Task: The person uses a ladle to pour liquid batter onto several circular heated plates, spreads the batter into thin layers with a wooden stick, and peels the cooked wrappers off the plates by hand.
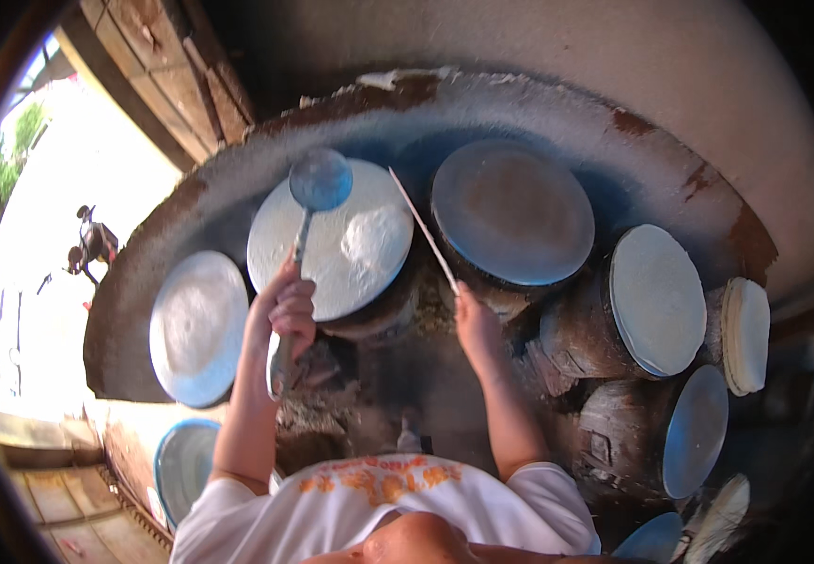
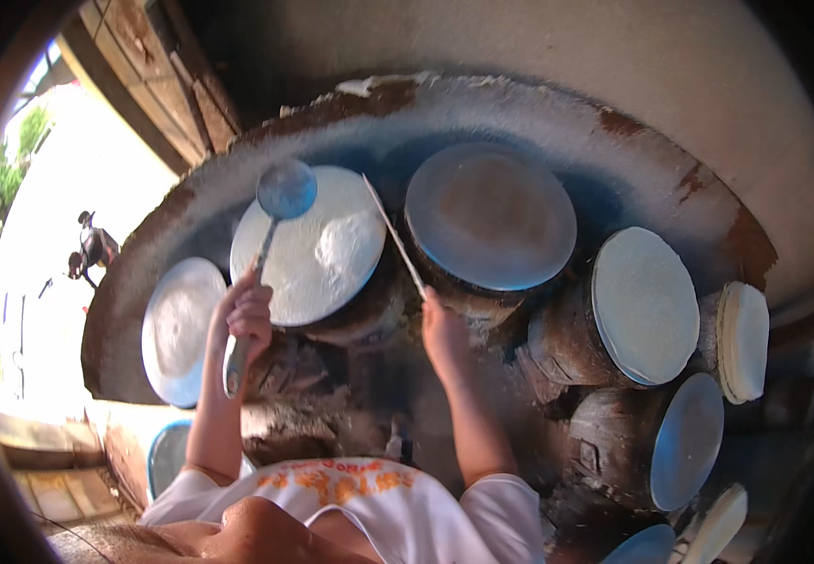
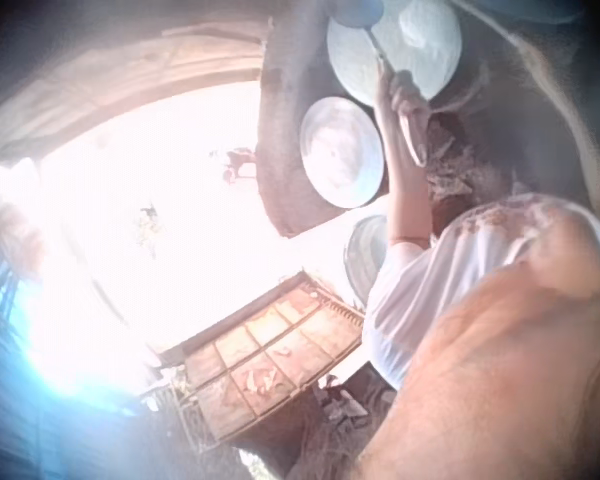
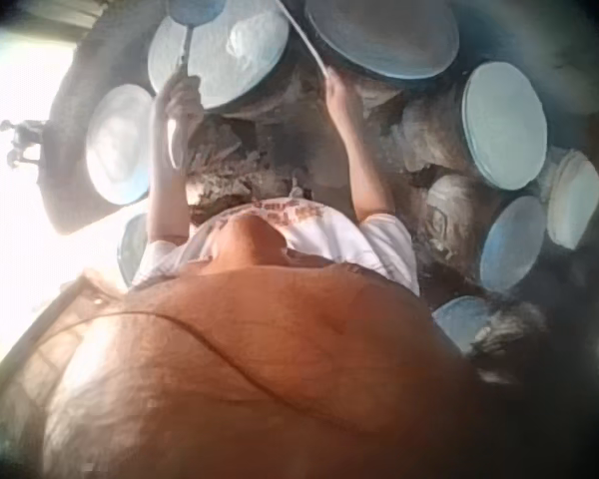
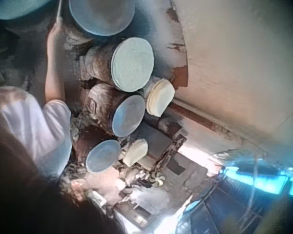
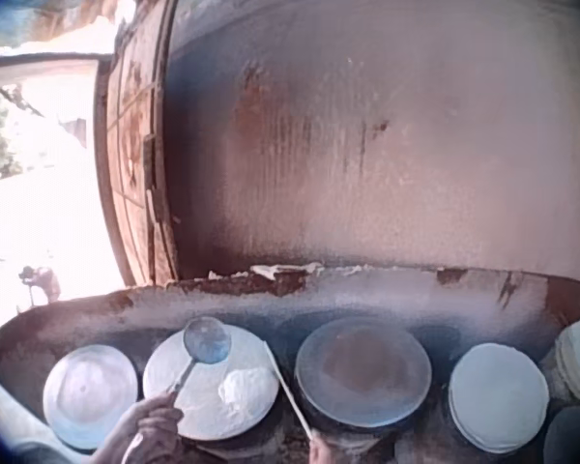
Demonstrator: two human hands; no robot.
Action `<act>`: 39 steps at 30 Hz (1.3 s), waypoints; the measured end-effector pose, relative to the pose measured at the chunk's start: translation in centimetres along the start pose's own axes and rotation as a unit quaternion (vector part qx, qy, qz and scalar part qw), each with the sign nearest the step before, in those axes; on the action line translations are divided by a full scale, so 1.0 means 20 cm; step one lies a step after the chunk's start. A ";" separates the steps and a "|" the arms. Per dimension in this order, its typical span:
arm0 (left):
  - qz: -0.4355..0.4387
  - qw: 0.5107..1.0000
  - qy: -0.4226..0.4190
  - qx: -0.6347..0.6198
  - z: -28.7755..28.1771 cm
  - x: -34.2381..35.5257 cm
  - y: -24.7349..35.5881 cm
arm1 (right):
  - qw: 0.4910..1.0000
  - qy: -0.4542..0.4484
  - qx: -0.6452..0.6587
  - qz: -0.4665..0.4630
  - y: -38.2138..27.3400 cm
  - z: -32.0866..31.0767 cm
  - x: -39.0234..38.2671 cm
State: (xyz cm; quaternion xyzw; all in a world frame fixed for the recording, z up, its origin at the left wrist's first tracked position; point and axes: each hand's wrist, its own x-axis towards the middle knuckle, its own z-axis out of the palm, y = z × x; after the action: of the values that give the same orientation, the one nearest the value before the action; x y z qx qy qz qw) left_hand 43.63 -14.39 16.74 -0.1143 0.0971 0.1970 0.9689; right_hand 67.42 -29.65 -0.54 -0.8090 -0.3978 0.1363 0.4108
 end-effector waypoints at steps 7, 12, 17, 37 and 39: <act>0.005 0.996 0.086 -0.038 -0.07 0.07 0.06 | 0.995 -0.047 -0.056 -0.061 0.01 -0.01 0.07; 0.002 0.994 0.103 -0.040 -0.11 0.09 0.07 | 0.985 -0.089 -0.027 -0.147 0.08 -0.05 0.07; 0.044 0.995 0.089 0.014 -0.18 0.06 0.13 | 0.991 -0.111 0.050 0.062 -0.03 -0.04 -0.16; 0.045 0.945 -0.264 -0.187 0.04 -0.58 -0.09 | 0.985 -0.084 0.123 -0.081 -0.27 0.41 -0.58; 0.040 0.949 -0.271 -0.155 0.08 -0.65 0.06 | 0.980 -0.105 0.137 -0.102 -0.33 0.41 -0.54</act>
State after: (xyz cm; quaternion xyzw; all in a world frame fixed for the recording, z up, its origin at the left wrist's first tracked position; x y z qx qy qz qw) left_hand 31.68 -17.45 21.12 -0.2014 -0.1969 0.2713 0.9204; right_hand 52.34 -30.96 -1.70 -0.6813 -0.4970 0.2308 0.4853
